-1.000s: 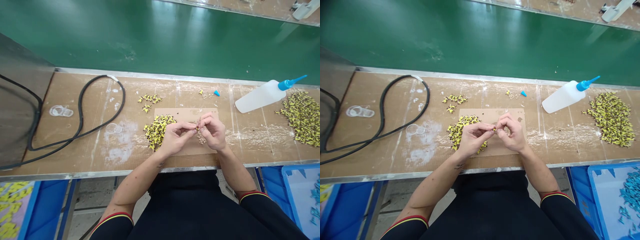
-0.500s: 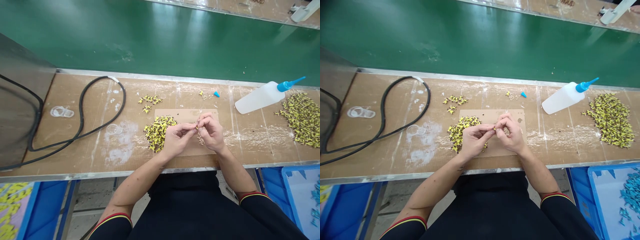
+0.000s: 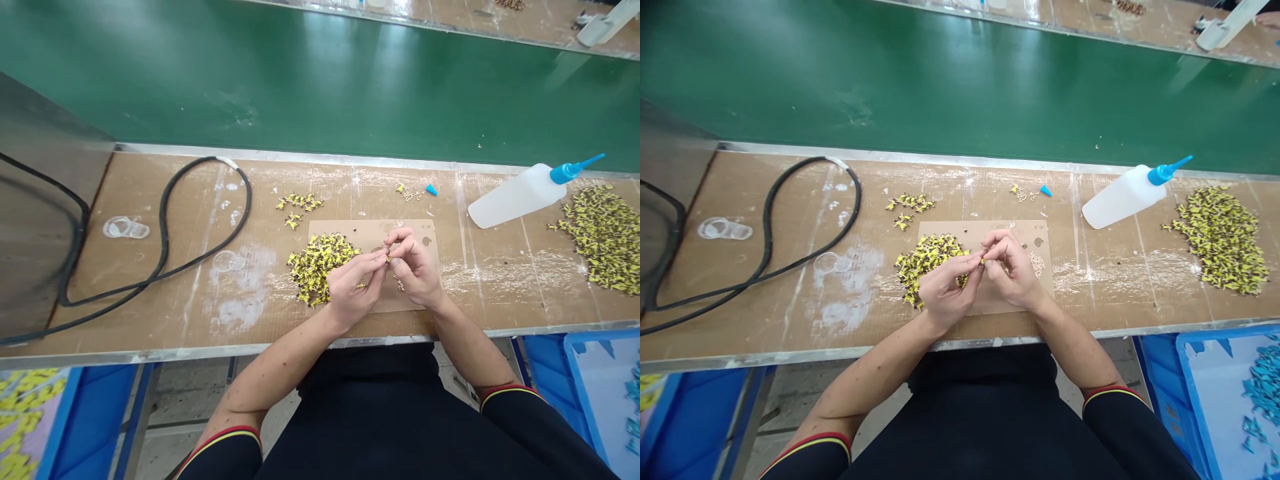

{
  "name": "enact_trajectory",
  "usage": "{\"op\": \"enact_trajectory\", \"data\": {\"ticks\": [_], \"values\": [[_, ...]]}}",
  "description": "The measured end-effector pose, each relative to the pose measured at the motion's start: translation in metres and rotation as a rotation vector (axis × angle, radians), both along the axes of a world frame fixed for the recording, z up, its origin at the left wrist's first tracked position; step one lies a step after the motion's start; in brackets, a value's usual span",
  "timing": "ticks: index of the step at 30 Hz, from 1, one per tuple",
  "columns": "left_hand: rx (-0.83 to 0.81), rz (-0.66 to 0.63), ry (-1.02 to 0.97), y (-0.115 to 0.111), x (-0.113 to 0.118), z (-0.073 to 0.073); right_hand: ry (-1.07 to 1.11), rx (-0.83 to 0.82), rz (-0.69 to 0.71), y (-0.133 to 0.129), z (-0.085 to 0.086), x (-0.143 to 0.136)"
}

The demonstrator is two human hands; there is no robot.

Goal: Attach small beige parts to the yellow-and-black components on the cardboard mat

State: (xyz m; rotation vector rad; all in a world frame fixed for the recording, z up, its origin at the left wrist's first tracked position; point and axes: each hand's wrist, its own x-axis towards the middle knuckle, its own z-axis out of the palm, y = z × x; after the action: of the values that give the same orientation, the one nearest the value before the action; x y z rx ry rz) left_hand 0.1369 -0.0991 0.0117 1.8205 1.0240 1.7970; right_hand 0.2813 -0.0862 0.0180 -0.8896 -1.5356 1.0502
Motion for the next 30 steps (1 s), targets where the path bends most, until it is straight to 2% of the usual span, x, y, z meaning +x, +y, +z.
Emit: {"op": "enact_trajectory", "data": {"ticks": [6, 12, 16, 20, 25, 30], "values": [[-0.218, -0.029, -0.127, -0.003, 0.002, -0.003, 0.092, -0.066, 0.088, 0.002, 0.003, -0.002], [-0.342, -0.099, -0.251, -0.007, 0.003, 0.003, 0.165, -0.093, 0.113, 0.001, 0.002, -0.005], [-0.491, -0.241, -0.434, -0.003, 0.005, 0.010, 0.127, -0.121, 0.062, 0.000, 0.005, -0.002], [-0.468, -0.316, -0.570, 0.005, 0.004, 0.012, 0.073, -0.043, 0.009, -0.001, 0.007, 0.001], [-0.490, -0.338, -0.579, 0.010, 0.002, 0.006, 0.028, 0.072, -0.033, -0.002, 0.005, 0.002], [-0.599, -0.381, -0.541, 0.008, 0.000, 0.006, 0.020, 0.024, -0.119, -0.003, 0.005, 0.006]]}}
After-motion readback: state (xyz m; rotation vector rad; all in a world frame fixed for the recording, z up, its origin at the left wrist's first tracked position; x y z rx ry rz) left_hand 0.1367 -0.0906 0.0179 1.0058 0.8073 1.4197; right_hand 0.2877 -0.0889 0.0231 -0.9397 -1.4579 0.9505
